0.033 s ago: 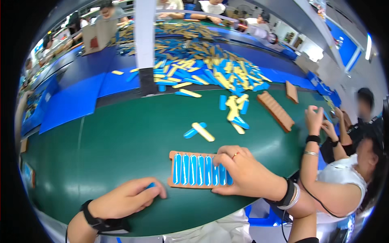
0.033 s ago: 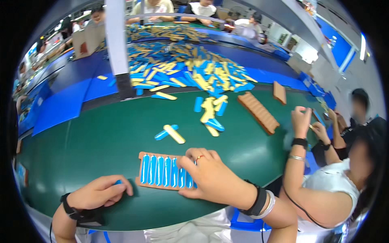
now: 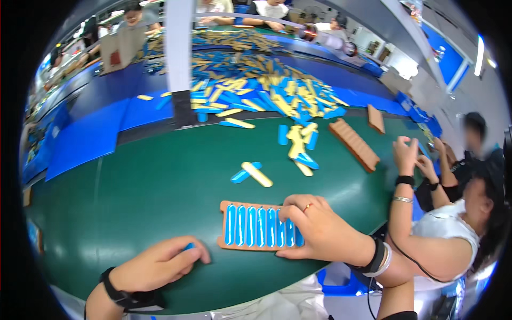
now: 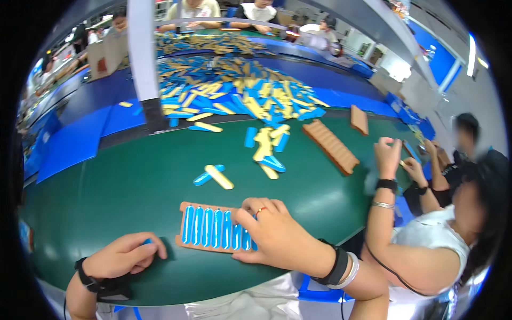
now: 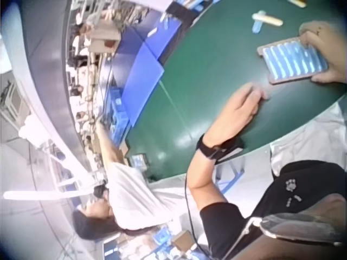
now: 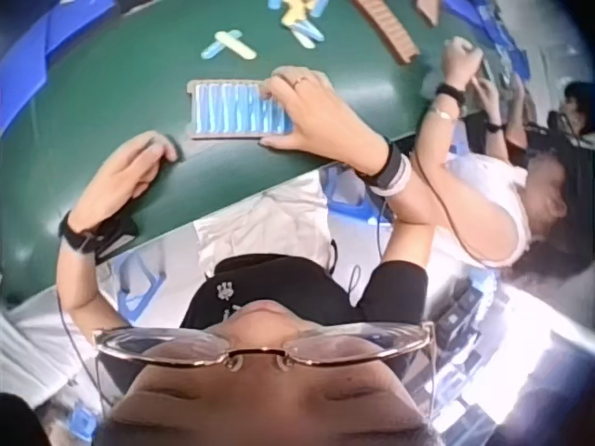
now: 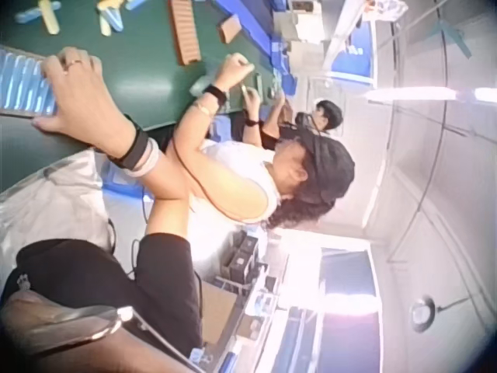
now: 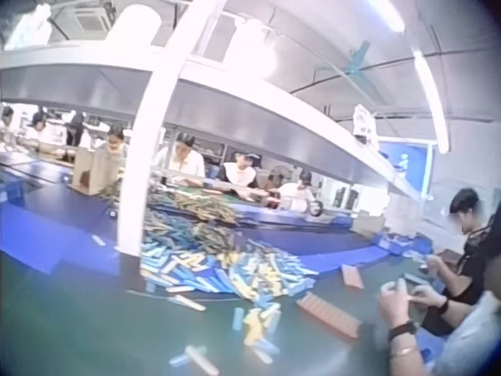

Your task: Assembling blue and yellow plastic strips into brown trays at a factory production line workstation.

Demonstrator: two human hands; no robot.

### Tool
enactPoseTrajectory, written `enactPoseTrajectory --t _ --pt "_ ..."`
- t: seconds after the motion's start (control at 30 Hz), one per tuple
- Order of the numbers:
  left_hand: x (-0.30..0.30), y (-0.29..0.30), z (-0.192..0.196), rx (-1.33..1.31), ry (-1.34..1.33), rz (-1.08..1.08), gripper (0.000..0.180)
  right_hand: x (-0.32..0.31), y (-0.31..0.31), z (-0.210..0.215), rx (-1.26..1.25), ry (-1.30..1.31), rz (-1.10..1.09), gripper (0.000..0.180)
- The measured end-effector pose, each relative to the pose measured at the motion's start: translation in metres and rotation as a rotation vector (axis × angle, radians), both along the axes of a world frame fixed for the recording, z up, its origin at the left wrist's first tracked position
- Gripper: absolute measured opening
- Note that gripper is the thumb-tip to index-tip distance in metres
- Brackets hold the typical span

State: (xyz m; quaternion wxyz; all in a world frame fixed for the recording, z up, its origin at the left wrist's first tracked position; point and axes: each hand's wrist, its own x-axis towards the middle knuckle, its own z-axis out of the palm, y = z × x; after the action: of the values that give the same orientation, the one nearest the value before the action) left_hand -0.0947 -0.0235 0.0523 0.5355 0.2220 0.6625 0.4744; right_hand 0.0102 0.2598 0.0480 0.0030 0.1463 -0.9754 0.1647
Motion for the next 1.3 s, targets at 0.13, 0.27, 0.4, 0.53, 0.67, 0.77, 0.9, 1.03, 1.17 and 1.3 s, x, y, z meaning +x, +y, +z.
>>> enactPoseTrajectory --t 0.13,0.27,0.4,0.53,0.67,0.77,0.9,1.03,1.17,1.3 --pt "0.001 0.001 0.003 -0.052 0.011 0.061 0.027 0.032 0.03 0.002 0.117 0.013 -0.164 0.053" --pt "-0.001 0.002 0.002 -0.016 0.042 0.061 0.033 0.056 0.075 0.003 0.203 0.073 -0.385 0.056" --pt "0.002 0.006 0.001 -0.036 0.075 0.049 0.035 0.043 0.118 -0.016 0.191 0.181 -0.485 0.056" --pt "0.003 0.002 -0.003 -0.014 0.101 0.059 0.036 0.017 0.134 -0.014 0.216 0.191 -0.529 0.055" --pt "0.001 0.007 0.0 -0.022 0.112 0.028 0.036 -0.011 0.177 -0.002 -0.001 0.148 -0.7 0.059" --pt "-0.004 0.011 -0.003 -0.017 0.123 -0.014 0.035 -0.03 0.226 -0.007 0.041 0.174 -0.783 0.068" --pt "0.005 0.007 0.005 -0.044 0.16 0.041 0.031 -0.058 0.243 -0.033 0.083 -0.002 -0.84 0.092" --pt "-0.003 0.013 0.004 -0.079 0.099 0.058 0.022 -0.057 0.256 -0.014 0.051 0.035 -0.716 0.089" --pt "-0.014 0.004 -0.01 -0.018 -0.06 0.071 0.02 -0.053 0.198 0.043 0.004 0.297 -0.529 0.078" --pt "0.005 0.009 0.0 0.013 -0.029 0.273 0.021 -0.039 0.096 0.056 -0.255 0.264 -0.008 0.07"
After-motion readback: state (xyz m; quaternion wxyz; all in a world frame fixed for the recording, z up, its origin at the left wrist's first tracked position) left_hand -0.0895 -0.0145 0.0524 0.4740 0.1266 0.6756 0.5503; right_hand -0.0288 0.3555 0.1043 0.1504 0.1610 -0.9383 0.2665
